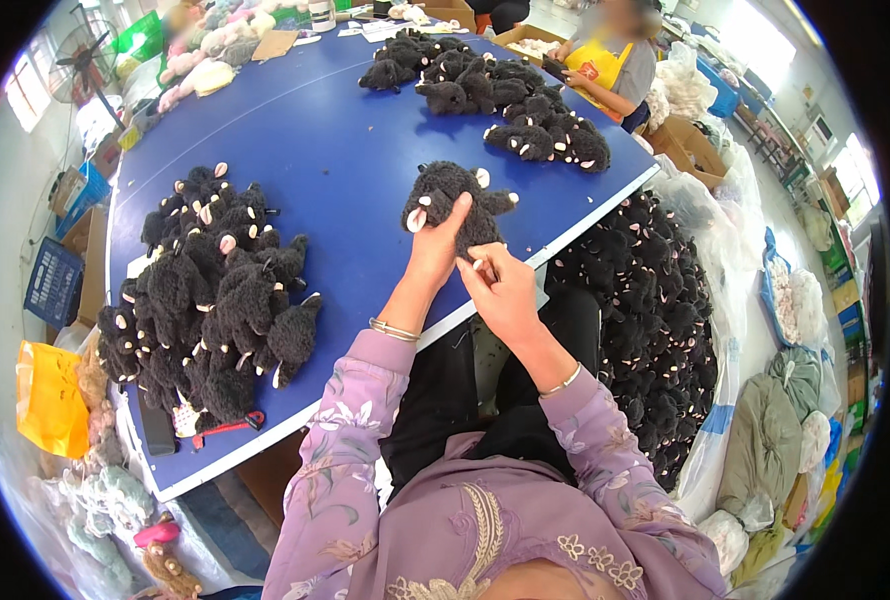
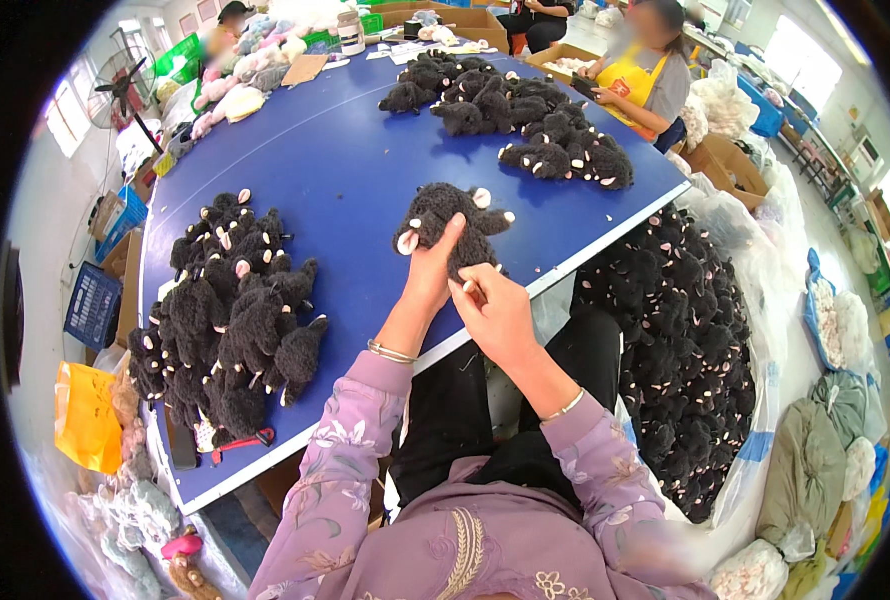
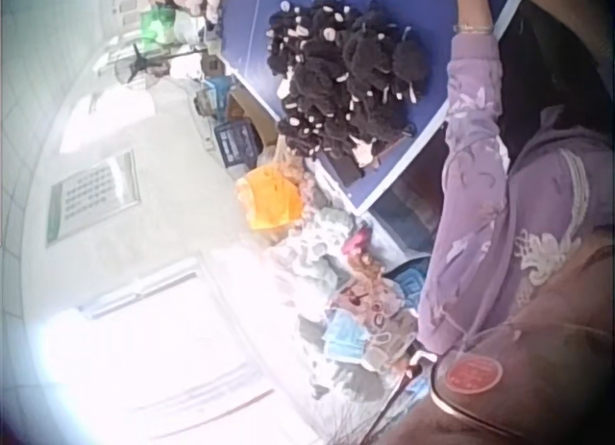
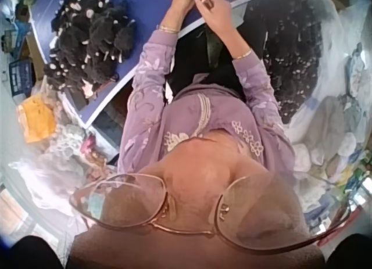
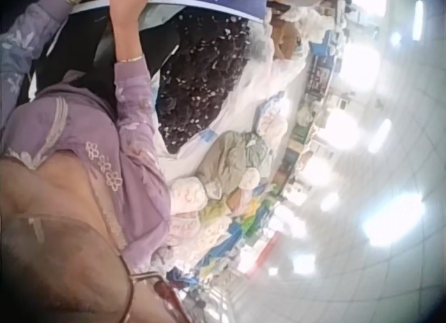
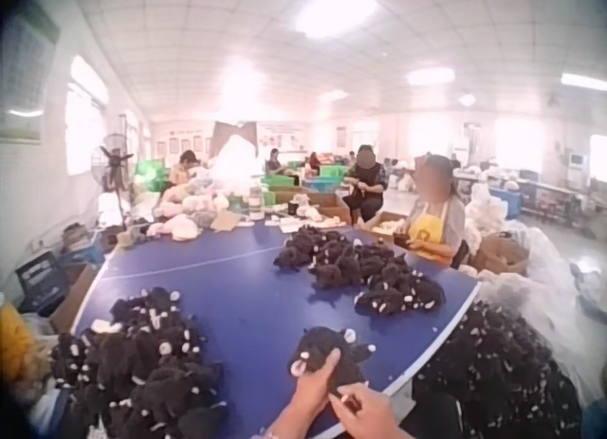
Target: The person trims the fur on small black stuffed animals using pink-handled scissors. They pick up each toy, snip stray fibers, and place the finished items on a blue table. The work is repetitive and performed one at a time.
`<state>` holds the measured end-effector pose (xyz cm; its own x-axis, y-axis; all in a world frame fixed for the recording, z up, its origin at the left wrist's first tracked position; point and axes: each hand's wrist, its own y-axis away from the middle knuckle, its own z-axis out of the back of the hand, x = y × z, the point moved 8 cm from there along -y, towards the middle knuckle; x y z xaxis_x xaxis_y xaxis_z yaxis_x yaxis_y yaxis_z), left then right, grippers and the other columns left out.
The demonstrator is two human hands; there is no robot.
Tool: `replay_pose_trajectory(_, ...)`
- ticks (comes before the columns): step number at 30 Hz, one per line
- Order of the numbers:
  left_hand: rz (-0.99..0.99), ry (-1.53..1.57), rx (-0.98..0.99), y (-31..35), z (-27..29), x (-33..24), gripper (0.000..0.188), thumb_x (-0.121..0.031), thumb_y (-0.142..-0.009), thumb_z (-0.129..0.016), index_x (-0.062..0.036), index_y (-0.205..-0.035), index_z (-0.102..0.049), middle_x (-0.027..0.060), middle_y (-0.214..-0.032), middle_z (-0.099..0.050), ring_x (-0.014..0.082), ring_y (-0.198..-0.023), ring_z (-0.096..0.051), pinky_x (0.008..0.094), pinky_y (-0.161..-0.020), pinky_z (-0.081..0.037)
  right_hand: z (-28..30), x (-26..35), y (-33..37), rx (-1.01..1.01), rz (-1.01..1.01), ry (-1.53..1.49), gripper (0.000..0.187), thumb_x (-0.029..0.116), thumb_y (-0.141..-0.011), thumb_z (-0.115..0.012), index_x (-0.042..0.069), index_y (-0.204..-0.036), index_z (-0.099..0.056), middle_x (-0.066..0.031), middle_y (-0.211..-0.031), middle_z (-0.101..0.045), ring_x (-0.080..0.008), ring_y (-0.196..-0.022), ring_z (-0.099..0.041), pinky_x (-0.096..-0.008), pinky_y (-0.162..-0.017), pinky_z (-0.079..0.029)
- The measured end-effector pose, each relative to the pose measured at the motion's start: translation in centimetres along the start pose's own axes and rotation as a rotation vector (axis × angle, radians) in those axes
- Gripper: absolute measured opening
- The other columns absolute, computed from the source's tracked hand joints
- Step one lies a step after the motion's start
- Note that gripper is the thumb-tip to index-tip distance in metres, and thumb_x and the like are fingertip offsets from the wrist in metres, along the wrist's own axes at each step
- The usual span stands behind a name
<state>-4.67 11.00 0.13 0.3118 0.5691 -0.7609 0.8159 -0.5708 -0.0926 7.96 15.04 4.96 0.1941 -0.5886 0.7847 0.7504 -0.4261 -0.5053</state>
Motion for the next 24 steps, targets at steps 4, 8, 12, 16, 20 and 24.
replay_pose_trajectory(4, 0.034, -0.055, 0.207, 0.3, -1.6, 0.3, 0.029, -0.017, -0.088, -0.069, -0.0047, -0.112, -0.058, 0.0033, -0.102, -0.062, 0.0138, -0.089, -0.060, 0.0302, -0.075, -0.052, 1.6, -1.3, 0.4, 0.100, -0.143, -0.086, 0.012, 0.006, -0.083, -0.069, 0.001, -0.091, -0.061, 0.0022, -0.065, -0.056, -0.0032, -0.057, -0.046, -0.0222, -0.052, -0.039)
replay_pose_trajectory(8, 0.119, -0.200, 0.288, 1.1, -2.4, 0.8, 0.037, -0.014, -0.084, -0.072, -0.0030, -0.116, -0.058, 0.0041, -0.107, -0.063, 0.0145, -0.095, -0.060, 0.0310, -0.083, -0.051, 7.4, -2.2, -1.4, -0.259, -0.157, -0.254, 0.024, 0.013, -0.084, -0.069, -0.004, -0.099, -0.059, -0.0018, -0.084, -0.060, -0.0054, -0.074, -0.053, -0.0209, -0.067, -0.044)
replay_pose_trajectory(12, 0.142, -0.426, 0.423, 2.4, -4.3, 0.6, 0.039, -0.015, -0.084, -0.073, -0.0007, -0.118, -0.059, 0.0049, -0.106, -0.066, 0.0138, -0.095, -0.061, 0.0306, -0.084, -0.050, 8.3, -4.8, -5.0, -0.073, -0.286, -0.241, 0.065, 0.025, -0.079, -0.075, -0.008, -0.126, -0.045, -0.0109, -0.106, -0.061, -0.0142, -0.100, -0.056, -0.0278, -0.089, -0.046)
replay_pose_trajectory(16, 0.170, -0.587, 0.453, 3.0, -4.7, 1.2, 0.035, -0.016, -0.084, -0.073, -0.0008, -0.113, -0.060, 0.0032, -0.098, -0.067, 0.0112, -0.089, -0.060, 0.0280, -0.080, -0.050, 5.5, -5.5, -4.9, 0.231, -0.407, -0.217, 0.032, 0.018, -0.081, -0.070, -0.006, -0.101, -0.064, -0.0076, -0.089, -0.067, -0.0112, -0.082, -0.060, -0.0260, -0.076, -0.049)
replay_pose_trajectory(20, -0.099, -0.477, 0.198, 0.8, -2.6, 0.9, 0.029, -0.014, -0.085, -0.072, -0.0010, -0.105, -0.056, -0.0015, -0.079, -0.058, 0.0047, -0.072, -0.052, 0.0219, -0.065, -0.045, 7.4, -7.8, -4.8, -0.048, -0.403, -0.278, 0.016, 0.007, -0.086, -0.061, -0.003, -0.097, -0.065, -0.0042, -0.086, -0.066, -0.0097, -0.075, -0.061, -0.0254, -0.068, -0.050)
replay_pose_trajectory(24, -0.067, -0.361, 0.129, 0.3, -1.9, 0.1, 0.018, -0.018, -0.091, -0.065, -0.0037, -0.098, -0.057, -0.0047, -0.066, -0.052, 0.0010, -0.056, -0.041, 0.0177, -0.050, -0.033, 8.8, -7.7, -4.9, -0.089, -0.364, -0.254, 0.015, 0.006, -0.087, -0.061, -0.004, -0.097, -0.065, -0.0047, -0.086, -0.067, -0.0099, -0.074, -0.062, -0.0252, -0.068, -0.050)
